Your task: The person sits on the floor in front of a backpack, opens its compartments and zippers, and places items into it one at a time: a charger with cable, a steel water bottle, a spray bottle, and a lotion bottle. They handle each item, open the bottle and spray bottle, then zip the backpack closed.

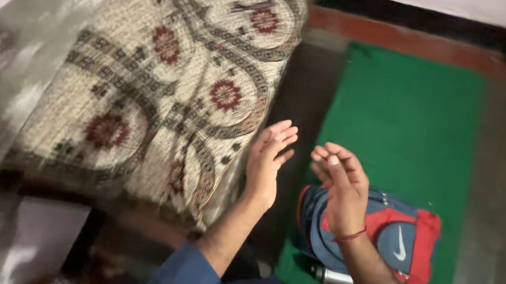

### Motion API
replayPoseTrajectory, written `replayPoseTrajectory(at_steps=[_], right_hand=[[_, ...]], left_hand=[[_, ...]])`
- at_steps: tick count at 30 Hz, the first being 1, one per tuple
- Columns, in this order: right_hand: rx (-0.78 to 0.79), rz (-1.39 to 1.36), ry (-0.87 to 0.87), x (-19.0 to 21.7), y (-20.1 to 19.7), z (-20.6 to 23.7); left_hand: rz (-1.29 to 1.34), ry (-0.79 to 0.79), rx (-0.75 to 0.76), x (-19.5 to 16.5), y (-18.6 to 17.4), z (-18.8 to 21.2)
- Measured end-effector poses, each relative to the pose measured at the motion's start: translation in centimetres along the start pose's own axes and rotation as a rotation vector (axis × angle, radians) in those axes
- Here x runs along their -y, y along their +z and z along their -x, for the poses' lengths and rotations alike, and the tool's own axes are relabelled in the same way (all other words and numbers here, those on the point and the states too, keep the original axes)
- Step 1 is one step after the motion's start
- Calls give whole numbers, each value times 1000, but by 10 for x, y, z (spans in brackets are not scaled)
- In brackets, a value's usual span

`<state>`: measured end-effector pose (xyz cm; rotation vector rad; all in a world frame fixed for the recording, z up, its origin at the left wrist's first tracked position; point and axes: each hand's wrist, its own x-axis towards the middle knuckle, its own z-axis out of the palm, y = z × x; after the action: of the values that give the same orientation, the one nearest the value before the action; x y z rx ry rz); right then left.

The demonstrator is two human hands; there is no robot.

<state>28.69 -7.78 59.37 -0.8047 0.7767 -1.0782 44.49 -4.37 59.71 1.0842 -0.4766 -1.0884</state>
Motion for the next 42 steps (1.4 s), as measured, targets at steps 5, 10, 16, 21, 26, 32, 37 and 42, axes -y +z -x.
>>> replayPoseTrajectory(at_steps=[5,10,16,21,26,32,37,42], right_hand=[[-289,91,-183,8,-16,-41],[-556,-28,-284,14,-35,-59],[-795,-68,-417,11,-67,-18],[-1015,-75,-455,9,-89,55],[-1151,-151,-456,-41,-139,109],[-1359,-406,-192,-146,-210,140],[-1531,-549,-132,-175,-232,142],[-1674,-624,-238,-188,-261,125]], left_hand=[[-72,-188,289,30,27,-81],[-171,-296,625,58,73,-117],[-204,-497,827,97,115,-95],[-252,-570,1013,123,145,-43],[-236,-667,1064,149,141,-5],[-310,-704,1095,219,128,-6],[-488,-846,1125,302,129,-23],[-633,-992,1206,390,134,-28]])
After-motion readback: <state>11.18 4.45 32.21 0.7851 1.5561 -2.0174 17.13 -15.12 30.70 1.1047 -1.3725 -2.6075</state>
